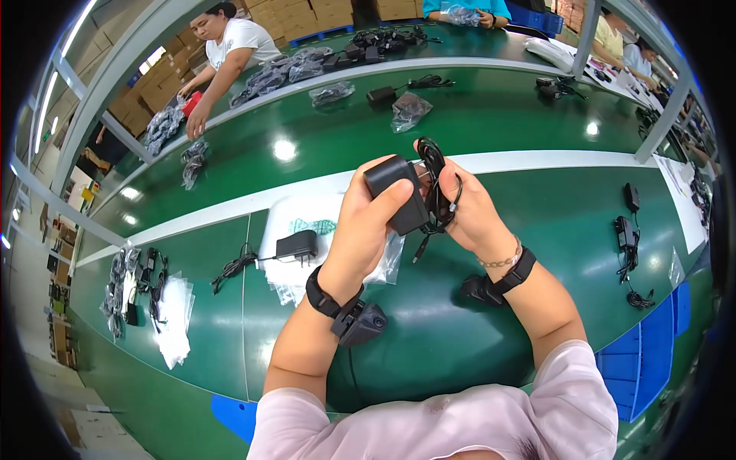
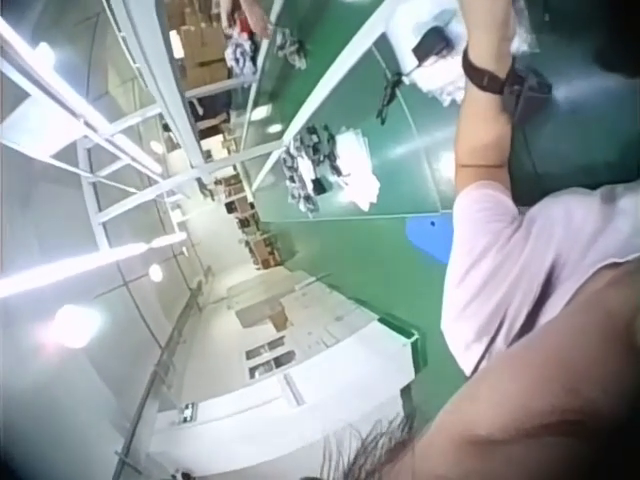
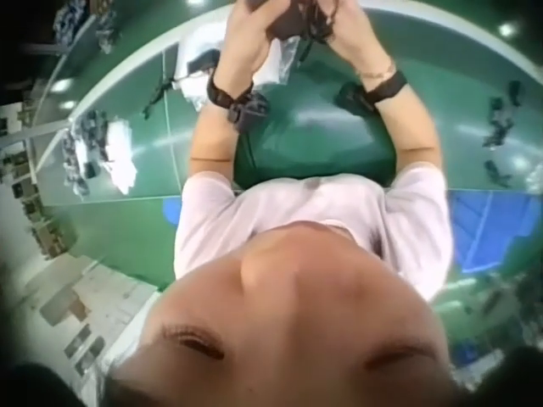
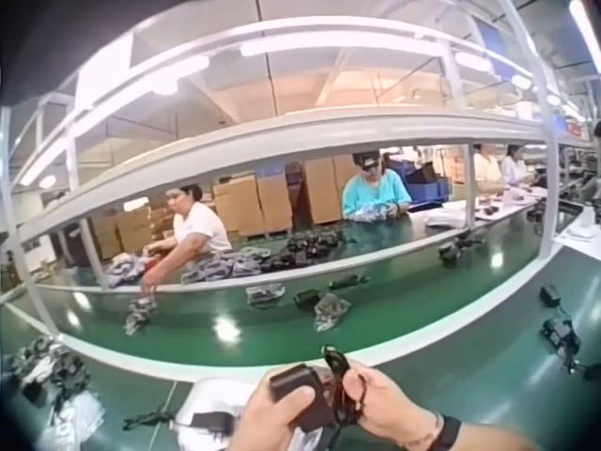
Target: The person picks up a power adapter and its cord, folds the cord against the adapter body, and slides them into a plastic bag before repeating the process with several more units.
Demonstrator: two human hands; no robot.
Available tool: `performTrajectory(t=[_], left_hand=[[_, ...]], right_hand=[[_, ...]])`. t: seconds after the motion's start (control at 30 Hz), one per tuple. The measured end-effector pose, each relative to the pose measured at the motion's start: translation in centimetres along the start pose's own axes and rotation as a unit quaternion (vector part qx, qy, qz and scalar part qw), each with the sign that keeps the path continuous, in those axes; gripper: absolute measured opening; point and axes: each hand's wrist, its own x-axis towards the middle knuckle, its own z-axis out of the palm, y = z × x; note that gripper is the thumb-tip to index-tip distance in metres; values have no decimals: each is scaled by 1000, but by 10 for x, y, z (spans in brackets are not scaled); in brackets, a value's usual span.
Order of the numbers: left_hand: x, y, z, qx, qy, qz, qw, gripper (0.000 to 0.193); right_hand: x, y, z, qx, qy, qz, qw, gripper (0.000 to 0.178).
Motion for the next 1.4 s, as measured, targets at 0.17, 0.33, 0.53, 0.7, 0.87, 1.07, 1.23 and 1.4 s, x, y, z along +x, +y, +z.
performTrajectory(t=[0.17, 0.33, 0.53, 0.7, 0.87, 1.07, 1.23, 1.4], left_hand=[[-5, 0, -6, 42, 8, 3, 999, 38], [-9, -12, -3, 49, 33, 34, 998, 35], [-5, -8, 3, 40, 22, 6, 999, 33], [-3, -26, 0, 106, 55, 7, 993, 39], [-5, -20, 0, 228, 132, 159, 952, 48], [-10, 10, -8, 126, 103, 298, 940, 48], [-8, -11, -11, 3, 25, 184, 983, 44], [-5, -28, -1, -46, 53, 77, 995, 42]], right_hand=[[-2, -2, 3, -166, -44, -28, 985, 60], [-1, 3, 2, -413, -54, -55, 907, 67], [-5, -9, 0, -390, -108, -73, 911, 70], [-17, -9, 12, -734, -18, -46, 677, 70], [-7, -17, 0, -624, -77, -146, 764, 64], [-7, -34, -6, -259, -20, 312, 914, 47], [-8, 5, 7, 137, 56, 177, 973, 32], [-10, 12, 10, 4, 135, 43, 990, 35]])
